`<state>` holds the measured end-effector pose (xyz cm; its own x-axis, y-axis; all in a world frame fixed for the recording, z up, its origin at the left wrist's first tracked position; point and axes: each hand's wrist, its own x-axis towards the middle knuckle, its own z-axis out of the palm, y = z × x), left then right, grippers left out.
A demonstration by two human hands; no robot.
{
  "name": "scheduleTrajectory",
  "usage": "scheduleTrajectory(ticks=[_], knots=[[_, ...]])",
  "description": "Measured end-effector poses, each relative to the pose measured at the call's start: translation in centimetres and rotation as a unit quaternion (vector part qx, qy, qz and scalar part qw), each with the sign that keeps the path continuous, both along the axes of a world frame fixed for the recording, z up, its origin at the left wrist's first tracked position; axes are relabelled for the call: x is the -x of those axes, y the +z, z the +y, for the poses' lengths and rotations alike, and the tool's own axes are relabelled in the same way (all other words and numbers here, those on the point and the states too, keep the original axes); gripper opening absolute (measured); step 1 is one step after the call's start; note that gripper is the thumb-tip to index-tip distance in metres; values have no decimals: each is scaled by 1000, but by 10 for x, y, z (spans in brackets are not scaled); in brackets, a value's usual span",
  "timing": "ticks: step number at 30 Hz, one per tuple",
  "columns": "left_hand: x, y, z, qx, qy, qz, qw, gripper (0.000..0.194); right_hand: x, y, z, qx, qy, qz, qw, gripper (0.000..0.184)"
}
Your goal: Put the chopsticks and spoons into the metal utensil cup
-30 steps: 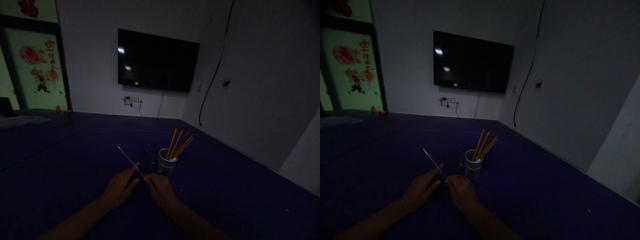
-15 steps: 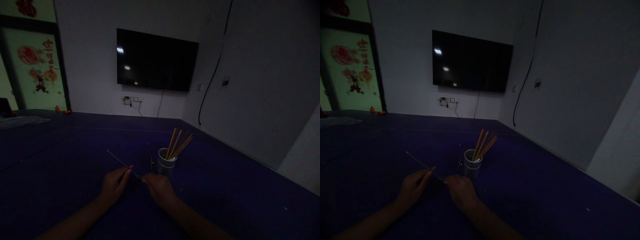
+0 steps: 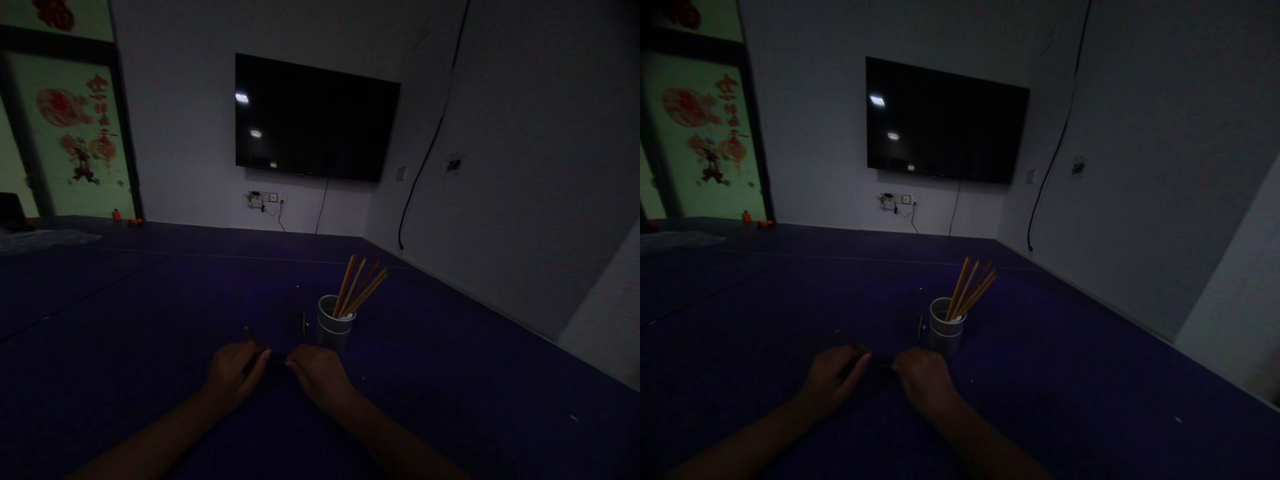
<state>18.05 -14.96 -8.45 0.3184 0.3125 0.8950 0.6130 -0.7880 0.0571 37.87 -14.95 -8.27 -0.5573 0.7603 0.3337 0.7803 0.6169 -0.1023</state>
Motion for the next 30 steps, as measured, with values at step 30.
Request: scheduleTrajectory(ticks=[30], knots=[[-4,-1,-2,-38,-10,75,996,23,7,7,-13,-2,12,-12,1000,23]])
